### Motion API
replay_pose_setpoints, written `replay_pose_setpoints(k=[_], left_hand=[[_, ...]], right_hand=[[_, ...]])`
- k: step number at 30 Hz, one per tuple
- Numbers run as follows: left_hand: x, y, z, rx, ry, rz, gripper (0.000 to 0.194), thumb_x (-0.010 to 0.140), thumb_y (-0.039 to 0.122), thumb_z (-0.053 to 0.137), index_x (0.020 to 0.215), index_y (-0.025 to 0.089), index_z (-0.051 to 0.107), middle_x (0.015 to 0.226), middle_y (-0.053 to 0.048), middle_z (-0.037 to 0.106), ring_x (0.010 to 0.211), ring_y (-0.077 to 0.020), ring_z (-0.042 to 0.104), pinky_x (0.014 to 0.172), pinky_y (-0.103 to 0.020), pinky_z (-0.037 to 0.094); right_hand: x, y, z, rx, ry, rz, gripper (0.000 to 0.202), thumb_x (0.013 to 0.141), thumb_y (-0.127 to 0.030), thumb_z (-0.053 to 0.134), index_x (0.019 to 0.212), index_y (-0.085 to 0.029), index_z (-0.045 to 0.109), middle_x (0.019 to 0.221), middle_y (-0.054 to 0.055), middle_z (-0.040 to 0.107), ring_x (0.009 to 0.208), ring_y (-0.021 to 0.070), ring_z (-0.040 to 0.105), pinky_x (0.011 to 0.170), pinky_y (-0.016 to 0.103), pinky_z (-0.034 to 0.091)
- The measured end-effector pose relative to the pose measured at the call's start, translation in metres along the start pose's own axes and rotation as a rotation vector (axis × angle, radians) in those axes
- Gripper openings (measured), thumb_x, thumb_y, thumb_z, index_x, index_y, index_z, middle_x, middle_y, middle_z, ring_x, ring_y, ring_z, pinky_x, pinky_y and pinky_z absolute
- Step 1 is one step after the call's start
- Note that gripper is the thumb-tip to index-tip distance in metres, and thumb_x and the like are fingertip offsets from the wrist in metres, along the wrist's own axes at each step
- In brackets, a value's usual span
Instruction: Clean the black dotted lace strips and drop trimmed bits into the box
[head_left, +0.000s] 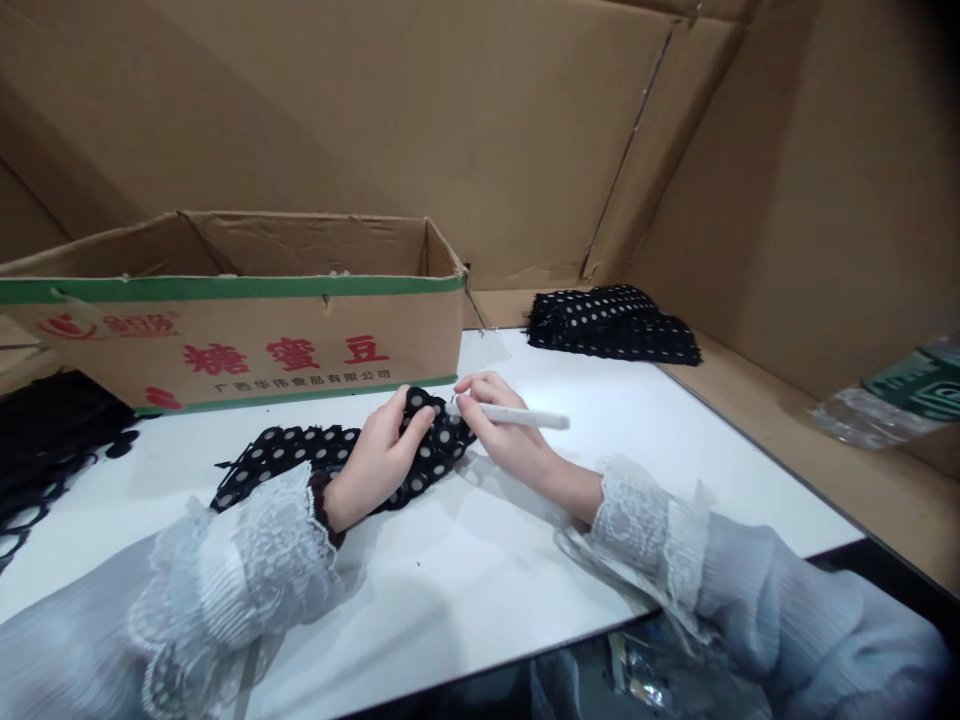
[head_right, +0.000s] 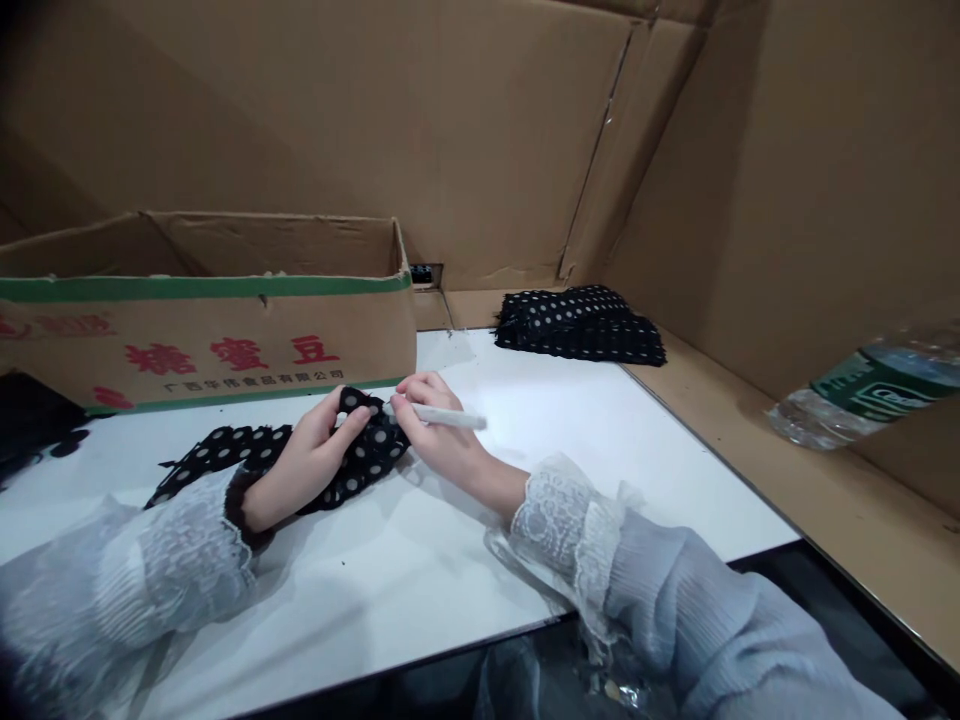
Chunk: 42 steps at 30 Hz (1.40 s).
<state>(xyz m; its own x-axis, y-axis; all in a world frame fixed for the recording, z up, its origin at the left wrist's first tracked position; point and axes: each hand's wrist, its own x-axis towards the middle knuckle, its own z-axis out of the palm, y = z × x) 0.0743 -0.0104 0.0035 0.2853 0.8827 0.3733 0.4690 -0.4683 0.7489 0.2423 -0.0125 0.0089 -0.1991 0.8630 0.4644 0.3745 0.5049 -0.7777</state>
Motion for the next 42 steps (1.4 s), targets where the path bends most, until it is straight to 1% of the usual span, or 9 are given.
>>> replay_pose_setpoints(k=[4,7,13,17,24,30,35,38,42], left_hand=[[0.002,-0.003,0.0,-0.036,0.116,-0.041,0.014,0.088,0.032,0.04,0.082,0.019,0.04,0.076,0.001,0.046,0.072,-0.0136,0.044,0.068,-0.025,0.035],[0.003,-0.005,-0.001,-0.114,0.16,-0.051,0.012,0.088,0.031,0.04,0.083,0.02,0.041,0.08,0.001,0.046,0.076,-0.0134,0.045,0.073,-0.025,0.036],[0.003,-0.002,-0.004,-0.269,0.093,-0.02,0.012,0.086,0.031,0.042,0.084,0.019,0.044,0.082,0.0,0.048,0.081,-0.0141,0.046,0.077,-0.025,0.038],[0.003,-0.002,-0.003,-0.236,0.022,-0.032,0.021,0.079,0.033,0.054,0.086,0.02,0.04,0.084,0.0,0.046,0.08,-0.0137,0.046,0.074,-0.024,0.038],[0.003,0.001,0.003,-0.159,0.128,-0.03,0.022,0.075,0.022,0.055,0.088,0.02,0.038,0.087,0.0,0.041,0.081,-0.0126,0.044,0.074,-0.023,0.036],[0.001,0.006,0.005,-0.103,0.127,-0.008,0.022,0.072,0.015,0.055,0.084,0.02,0.037,0.083,0.001,0.041,0.078,-0.0118,0.043,0.073,-0.023,0.036],[0.003,0.0,0.003,-0.091,0.214,-0.05,0.023,0.072,0.016,0.056,0.088,0.02,0.038,0.086,0.001,0.042,0.082,-0.0121,0.044,0.077,-0.023,0.037],[0.004,-0.005,0.002,-0.124,0.278,-0.102,0.025,0.073,0.017,0.055,0.092,0.02,0.04,0.089,0.0,0.045,0.086,-0.0129,0.046,0.081,-0.025,0.037],[0.004,-0.005,0.001,-0.177,0.241,-0.119,0.027,0.076,0.02,0.053,0.101,0.019,0.044,0.089,0.0,0.05,0.086,-0.0136,0.05,0.083,-0.027,0.039]], right_hand=[[0.0,0.002,-0.012,0.208,-0.219,0.24,0.033,0.087,-0.041,0.039,0.065,-0.018,0.047,0.061,0.0,0.054,0.063,0.0144,0.058,0.061,0.027,0.041],[0.001,0.003,-0.014,0.25,-0.243,0.282,0.033,0.086,-0.043,0.043,0.065,-0.018,0.046,0.056,-0.002,0.053,0.06,0.0147,0.062,0.057,0.025,0.039],[0.0,0.002,-0.01,0.228,-0.171,0.235,0.031,0.086,-0.041,0.043,0.065,-0.018,0.046,0.061,-0.002,0.053,0.062,0.0137,0.061,0.057,0.024,0.04],[-0.004,-0.001,-0.009,0.166,-0.172,0.183,0.033,0.088,-0.041,0.039,0.063,-0.019,0.044,0.061,-0.001,0.054,0.065,0.0139,0.057,0.06,0.026,0.039],[-0.009,-0.004,-0.005,0.033,-0.137,0.101,0.029,0.088,-0.036,0.038,0.065,-0.019,0.041,0.064,-0.002,0.046,0.06,0.012,0.045,0.056,0.025,0.035],[-0.003,0.002,0.006,-0.154,-0.051,-0.002,0.029,0.087,-0.03,0.037,0.061,-0.02,0.032,0.058,-0.004,0.036,0.053,0.01,0.035,0.053,0.025,0.029],[0.001,0.005,-0.003,0.023,-0.073,0.173,0.034,0.086,-0.039,0.04,0.059,-0.019,0.042,0.058,-0.001,0.05,0.056,0.0117,0.048,0.054,0.025,0.036],[0.002,0.007,-0.011,0.23,-0.156,0.289,0.034,0.085,-0.043,0.042,0.069,-0.016,0.054,0.077,0.006,0.064,0.069,0.0143,0.06,0.064,0.027,0.045],[0.001,0.007,-0.013,0.233,-0.181,0.299,0.032,0.083,-0.045,0.047,0.076,-0.016,0.059,0.091,0.007,0.066,0.08,0.0167,0.063,0.071,0.028,0.048]])
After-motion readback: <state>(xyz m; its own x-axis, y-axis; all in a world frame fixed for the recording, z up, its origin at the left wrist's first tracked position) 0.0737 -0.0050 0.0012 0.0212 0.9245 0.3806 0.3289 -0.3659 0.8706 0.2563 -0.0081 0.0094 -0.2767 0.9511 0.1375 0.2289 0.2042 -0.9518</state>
